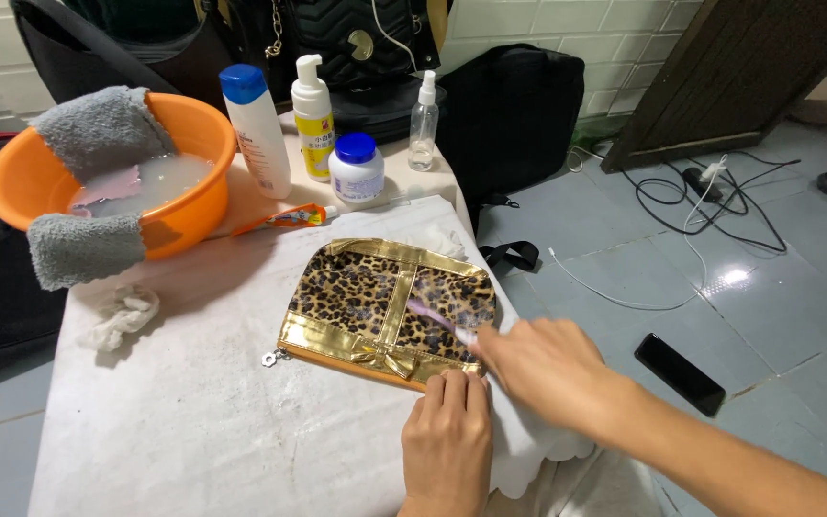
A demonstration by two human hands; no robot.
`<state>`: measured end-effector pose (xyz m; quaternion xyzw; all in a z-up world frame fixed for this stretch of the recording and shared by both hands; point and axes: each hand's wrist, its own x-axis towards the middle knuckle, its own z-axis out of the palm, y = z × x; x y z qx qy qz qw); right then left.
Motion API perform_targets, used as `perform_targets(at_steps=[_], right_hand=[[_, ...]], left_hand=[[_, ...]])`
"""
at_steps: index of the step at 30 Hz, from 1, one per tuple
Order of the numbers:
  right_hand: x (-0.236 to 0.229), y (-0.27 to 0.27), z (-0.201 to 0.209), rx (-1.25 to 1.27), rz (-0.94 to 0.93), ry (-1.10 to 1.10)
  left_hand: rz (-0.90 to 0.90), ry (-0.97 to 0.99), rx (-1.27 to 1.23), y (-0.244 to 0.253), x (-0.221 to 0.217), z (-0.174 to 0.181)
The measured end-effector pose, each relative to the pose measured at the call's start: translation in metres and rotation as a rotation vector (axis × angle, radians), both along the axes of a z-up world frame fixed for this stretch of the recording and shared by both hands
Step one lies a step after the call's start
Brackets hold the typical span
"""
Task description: Scrubbing a leopard-print pouch with a toothbrush and cleaning solution to remove dirt.
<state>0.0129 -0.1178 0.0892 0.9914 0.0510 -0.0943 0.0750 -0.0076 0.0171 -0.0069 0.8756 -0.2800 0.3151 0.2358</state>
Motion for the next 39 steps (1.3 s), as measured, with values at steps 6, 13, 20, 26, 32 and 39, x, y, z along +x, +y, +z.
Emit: perform_targets(at_steps=[6,13,20,26,32,39], right_hand=[[-0.011,0.002,0.013,0.009,-0.076,0.154],[0.008,-0.003,-0.004,-0.037,-0.071,-0.139],[-0.044,-0.008,0.023,0.045,-0.291,0.010],[-0.029,-0.026,0.008,0.011,-0.354,-0.253],[-0.003,-0.012,-0.019,-0.009,-0.264,-0.425],[-0.051,-0.018,0.012,-0.130,-0.517,-0.227]], left_hand=[[-0.036,0.007,0.039,0.002,0.000,-0.001],[-0.021,-0.024,-0.010,0.002,0.000,0.004],[-0.010,-0.038,-0.016,0.000,0.003,0.000],[-0.002,-0.053,-0.002,-0.001,0.003,0.001],[0.021,-0.064,-0.010,-0.003,0.003,0.001],[-0.015,-0.017,-0.031,-0.005,0.001,-0.008]])
